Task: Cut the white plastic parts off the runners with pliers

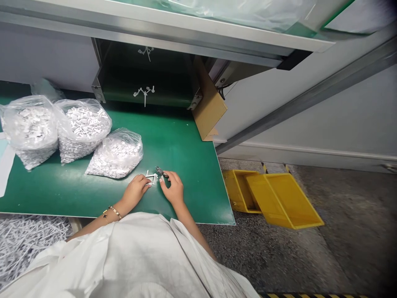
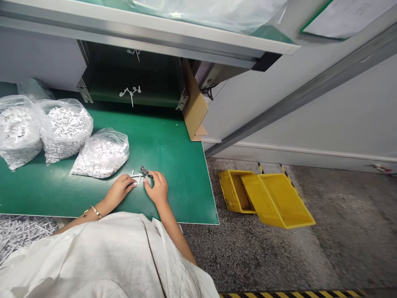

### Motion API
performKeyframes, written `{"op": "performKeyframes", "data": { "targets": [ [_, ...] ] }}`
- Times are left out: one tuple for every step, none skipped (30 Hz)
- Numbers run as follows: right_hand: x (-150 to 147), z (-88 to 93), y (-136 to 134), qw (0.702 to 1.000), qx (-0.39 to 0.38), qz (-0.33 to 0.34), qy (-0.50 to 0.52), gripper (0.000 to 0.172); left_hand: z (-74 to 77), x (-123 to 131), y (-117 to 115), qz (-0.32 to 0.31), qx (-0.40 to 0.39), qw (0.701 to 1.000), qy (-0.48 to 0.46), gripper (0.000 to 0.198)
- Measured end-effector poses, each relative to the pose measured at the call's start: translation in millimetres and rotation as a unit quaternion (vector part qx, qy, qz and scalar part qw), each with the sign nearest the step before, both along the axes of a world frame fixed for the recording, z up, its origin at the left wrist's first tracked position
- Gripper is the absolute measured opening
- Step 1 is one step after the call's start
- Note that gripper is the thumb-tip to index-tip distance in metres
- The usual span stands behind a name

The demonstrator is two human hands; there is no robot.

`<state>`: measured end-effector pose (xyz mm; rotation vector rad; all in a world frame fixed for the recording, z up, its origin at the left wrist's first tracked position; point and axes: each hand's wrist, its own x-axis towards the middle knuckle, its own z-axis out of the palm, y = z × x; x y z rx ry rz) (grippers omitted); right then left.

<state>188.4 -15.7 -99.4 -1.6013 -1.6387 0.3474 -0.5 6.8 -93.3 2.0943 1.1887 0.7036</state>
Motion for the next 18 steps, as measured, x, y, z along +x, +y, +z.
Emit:
{"op": "performKeyframes", "data": {
  "targets": [
    [0.1,0.3,0.0,1.0,-0.001,-0.002,0.002,0.028,0.6,0.1,0.3,0.014,-0.007,1.0,-0.023,0.014],
    [0.2,0.8,-0.1,1.0,-0.001,-0.004,0.004,0.028,1.5,0.0,0.5,0.033,-0.017,0.998,-0.052,0.015],
    [0.4,1.6,-0.1,1.0,-0.001,-0.005,0.008,0.028,2.7,-0.3,0.5,0.055,-0.032,0.994,-0.084,0.016],
    [0.6,2.6,-0.3,1.0,-0.002,-0.004,0.014,0.028,4.1,-0.7,0.3,0.078,-0.052,0.989,-0.115,0.018],
    [0.9,3.7,-0.5,1.0,-0.002,0.003,0.021,0.027,5.5,-1.1,-0.1,0.1,-0.075,0.982,-0.143,0.02],
    [1.3,4.9,-0.8,0.999,-0.004,0.016,0.03,0.027,6.8,-1.4,-0.6,0.12,-0.097,0.974,-0.167,0.021],
    [1.5,6.0,-1.2,0.999,-0.005,0.037,0.039,0.027,7.9,-1.5,-1.2,0.137,-0.115,0.966,-0.186,0.023],
    [1.8,7.0,-1.8,0.997,-0.006,0.063,0.046,0.027,8.8,-1.5,-1.8,0.15,-0.13,0.959,-0.202,0.024],
    [1.9,7.7,-2.3,0.995,-0.006,0.092,0.048,0.027,9.5,-1.3,-2.2,0.159,-0.139,0.954,-0.215,0.024],
    [2.1,8.1,-2.9,0.992,-0.004,0.117,0.047,0.027,9.9,-0.9,-2.6,0.166,-0.146,0.949,-0.225,0.024],
    [2.2,8.3,-3.4,0.99,-0.001,0.137,0.042,0.028,10.3,-0.4,-2.7,0.17,-0.152,0.945,-0.234,0.024],
    [2.3,8.3,-3.8,0.988,0.001,0.15,0.037,0.028,10.5,0.0,-2.8,0.172,-0.159,0.941,-0.243,0.023],
    [2.4,8.1,-4.2,0.987,0.002,0.157,0.033,0.029,10.7,0.4,-2.7,0.173,-0.166,0.938,-0.25,0.023],
    [2.6,7.9,-4.4,0.987,0.002,0.159,0.031,0.029,10.9,0.7,-2.6,0.173,-0.172,0.935,-0.257,0.023],
    [2.9,7.7,-4.5,0.987,0.0,0.16,0.03,0.029,11.1,0.8,-2.4,0.174,-0.177,0.933,-0.261,0.024],
    [3.1,7.6,-4.5,0.986,-0.003,0.162,0.03,0.029,11.1,0.7,-2.2,0.175,-0.18,0.932,-0.263,0.024],
    [3.4,7.4,-4.5,0.986,-0.006,0.163,0.028,0.028,11.1,0.6,-2.0,0.176,-0.182,0.931,-0.262,0.024],
    [3.5,7.4,-4.5,0.986,-0.008,0.165,0.025,0.028,11.0,0.4,-1.7,0.177,-0.183,0.931,-0.262,0.024]
  ]
}}
